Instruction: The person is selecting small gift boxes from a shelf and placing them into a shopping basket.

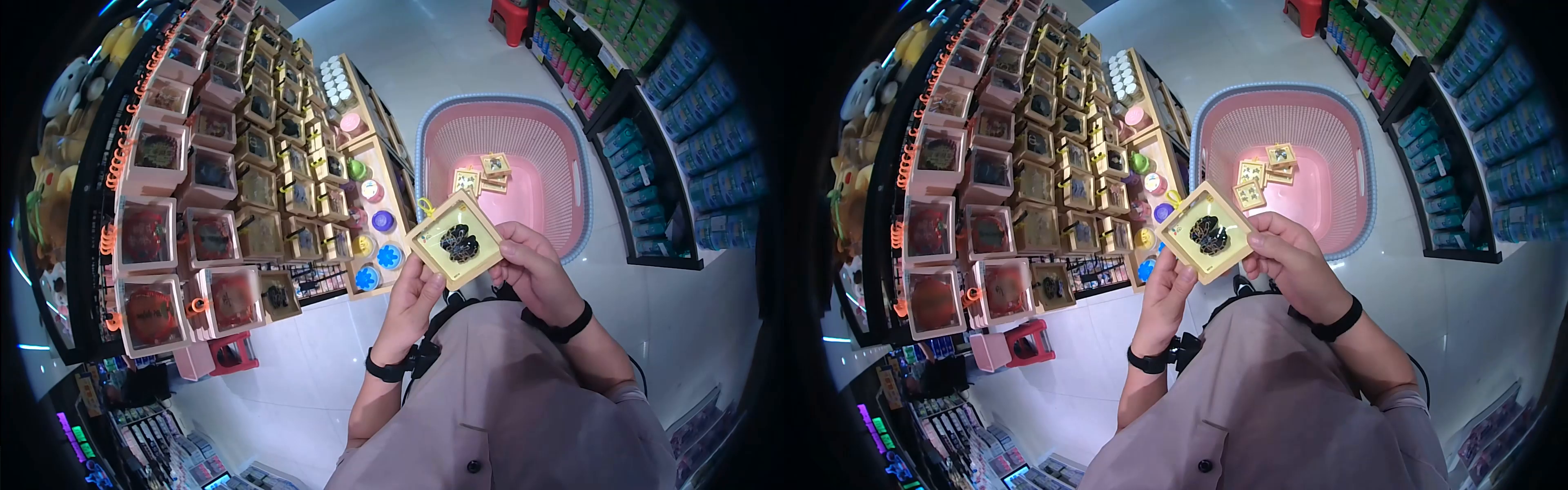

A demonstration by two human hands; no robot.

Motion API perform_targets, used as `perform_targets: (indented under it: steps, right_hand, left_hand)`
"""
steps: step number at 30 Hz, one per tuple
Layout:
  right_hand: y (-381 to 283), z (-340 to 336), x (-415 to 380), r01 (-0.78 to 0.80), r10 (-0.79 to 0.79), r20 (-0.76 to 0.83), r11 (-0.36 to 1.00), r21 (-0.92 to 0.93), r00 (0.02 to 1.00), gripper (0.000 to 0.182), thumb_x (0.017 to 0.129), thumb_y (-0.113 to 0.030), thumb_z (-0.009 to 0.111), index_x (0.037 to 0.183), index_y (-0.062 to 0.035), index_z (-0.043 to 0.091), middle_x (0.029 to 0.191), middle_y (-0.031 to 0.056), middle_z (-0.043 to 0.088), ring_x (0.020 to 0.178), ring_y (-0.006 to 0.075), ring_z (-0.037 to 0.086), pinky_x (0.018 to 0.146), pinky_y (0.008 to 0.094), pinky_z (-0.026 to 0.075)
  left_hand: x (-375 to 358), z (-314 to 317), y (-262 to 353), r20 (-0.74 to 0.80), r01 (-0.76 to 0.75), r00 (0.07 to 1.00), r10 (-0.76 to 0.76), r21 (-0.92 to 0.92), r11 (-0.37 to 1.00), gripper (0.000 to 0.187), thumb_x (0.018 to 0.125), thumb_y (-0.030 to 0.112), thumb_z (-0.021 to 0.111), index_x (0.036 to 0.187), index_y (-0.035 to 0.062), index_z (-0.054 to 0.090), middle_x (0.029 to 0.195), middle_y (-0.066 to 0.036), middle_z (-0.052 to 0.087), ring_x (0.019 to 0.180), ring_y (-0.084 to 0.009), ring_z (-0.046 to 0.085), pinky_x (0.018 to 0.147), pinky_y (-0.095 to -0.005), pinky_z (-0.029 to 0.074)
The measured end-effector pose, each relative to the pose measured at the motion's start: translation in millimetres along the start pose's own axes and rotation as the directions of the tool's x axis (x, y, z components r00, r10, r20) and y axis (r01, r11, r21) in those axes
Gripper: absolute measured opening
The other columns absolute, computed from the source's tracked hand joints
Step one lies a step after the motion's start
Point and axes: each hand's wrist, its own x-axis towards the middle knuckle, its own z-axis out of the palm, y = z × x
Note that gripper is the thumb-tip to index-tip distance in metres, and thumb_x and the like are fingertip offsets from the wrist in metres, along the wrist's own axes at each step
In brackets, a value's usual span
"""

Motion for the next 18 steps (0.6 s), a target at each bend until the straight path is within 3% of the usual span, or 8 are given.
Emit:
perform_targets:
  steps: [9, 18]
  right_hand:
    - [-2.1, -5.6, -1.1, -0.123, 0.112, 0.190, 0.991, 0.045, 0.975, 0.056, 0.089, -0.027, 0.061, 0.134, 0.0071, 0.052, 0.108, 0.0086, 0.066, 0.087, 0.0129, 0.063, 0.079, 0.0291, 0.053]
    - [2.7, -14.8, 2.1, -0.140, 0.123, 0.209, 0.988, 0.071, 0.970, 0.055, 0.088, -0.028, 0.063, 0.130, 0.0069, 0.055, 0.107, 0.0088, 0.068, 0.086, 0.0128, 0.064, 0.077, 0.0286, 0.054]
  left_hand:
    - [-12.7, 0.0, 7.6, 0.046, 0.061, 0.997, -0.062, 0.018, 0.998, 0.058, 0.104, 0.015, 0.055, 0.154, -0.0029, 0.032, 0.146, -0.010, 0.053, 0.133, -0.0161, 0.049, 0.112, -0.0322, 0.036]
    - [-12.1, 0.4, 5.2, 0.064, 0.016, 0.998, -0.016, -0.002, 1.000, 0.057, 0.106, 0.012, 0.053, 0.154, -0.0032, 0.028, 0.142, -0.012, 0.056, 0.130, -0.0161, 0.053, 0.108, -0.0306, 0.040]
